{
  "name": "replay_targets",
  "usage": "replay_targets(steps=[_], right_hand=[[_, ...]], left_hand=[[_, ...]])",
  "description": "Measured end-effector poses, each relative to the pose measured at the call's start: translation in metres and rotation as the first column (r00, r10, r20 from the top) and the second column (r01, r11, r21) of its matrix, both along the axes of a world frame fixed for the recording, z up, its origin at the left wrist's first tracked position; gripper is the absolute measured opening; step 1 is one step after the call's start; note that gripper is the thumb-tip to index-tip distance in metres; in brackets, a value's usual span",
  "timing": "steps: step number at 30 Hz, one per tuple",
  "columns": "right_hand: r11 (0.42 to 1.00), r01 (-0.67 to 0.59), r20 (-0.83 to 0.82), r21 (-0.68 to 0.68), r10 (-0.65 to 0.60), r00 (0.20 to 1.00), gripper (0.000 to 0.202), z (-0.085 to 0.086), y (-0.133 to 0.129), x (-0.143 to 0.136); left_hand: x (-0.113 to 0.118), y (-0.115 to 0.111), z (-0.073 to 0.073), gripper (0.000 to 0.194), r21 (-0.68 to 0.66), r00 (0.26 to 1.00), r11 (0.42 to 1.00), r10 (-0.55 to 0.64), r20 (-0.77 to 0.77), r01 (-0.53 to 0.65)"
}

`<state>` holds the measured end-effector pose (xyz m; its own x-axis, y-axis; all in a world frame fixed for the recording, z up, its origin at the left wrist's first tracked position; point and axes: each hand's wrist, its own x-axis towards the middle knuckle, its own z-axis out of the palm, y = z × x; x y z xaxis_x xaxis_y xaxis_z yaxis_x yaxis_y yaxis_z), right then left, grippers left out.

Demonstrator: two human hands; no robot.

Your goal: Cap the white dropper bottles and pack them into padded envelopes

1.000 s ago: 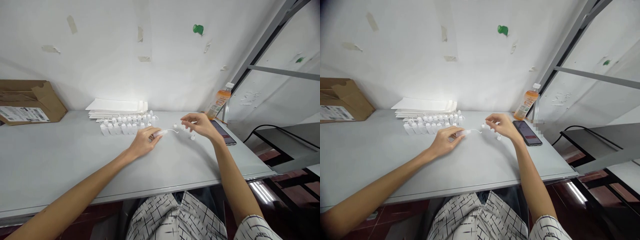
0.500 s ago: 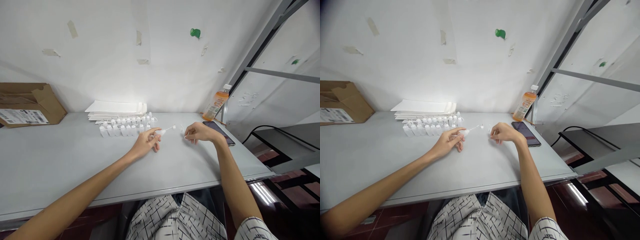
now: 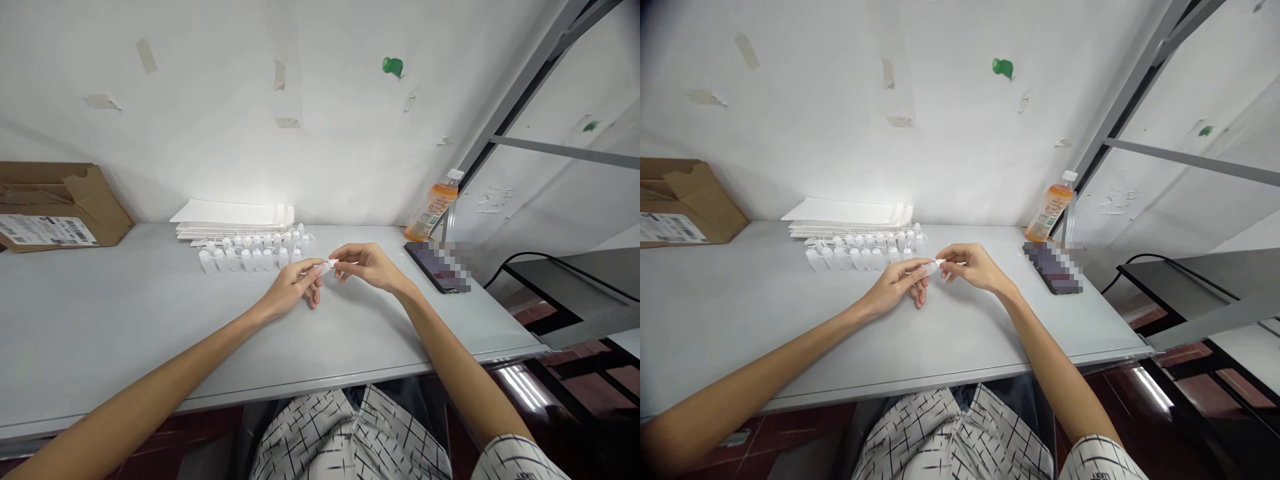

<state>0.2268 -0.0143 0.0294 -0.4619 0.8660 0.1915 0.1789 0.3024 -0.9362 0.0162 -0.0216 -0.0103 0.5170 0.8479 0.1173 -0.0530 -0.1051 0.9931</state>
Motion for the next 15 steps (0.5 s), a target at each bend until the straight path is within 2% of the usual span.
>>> replay_targets(steps=[4, 8, 12, 15], right_hand=[[1.000, -0.011, 0.005, -0.028, 0.011, 1.000, 0.032, 0.000, 0.000, 0.001], [0.999, 0.015, 0.041, -0.032, -0.014, 0.999, 0.035, 0.001, -0.002, -0.001], [0.998, 0.055, 0.146, 0.041, -0.061, 0.987, 0.041, -0.002, -0.002, -0.006], [0.982, 0.094, 0.228, 0.163, -0.130, 0.965, 0.053, -0.007, -0.002, -0.012]], left_hand=[[0.001, 0.000, 0.001, 0.044, -0.004, 1.000, 1.000, 0.005, 0.000, -0.005], [0.001, 0.000, -0.001, 0.043, 0.047, 0.999, 0.998, 0.039, -0.036, -0.037], [0.001, -0.001, -0.002, 0.043, 0.147, 0.992, 0.986, 0.094, -0.078, -0.082], [0.001, -0.002, -0.002, 0.041, 0.238, 0.986, 0.967, 0.118, -0.115, -0.088]])
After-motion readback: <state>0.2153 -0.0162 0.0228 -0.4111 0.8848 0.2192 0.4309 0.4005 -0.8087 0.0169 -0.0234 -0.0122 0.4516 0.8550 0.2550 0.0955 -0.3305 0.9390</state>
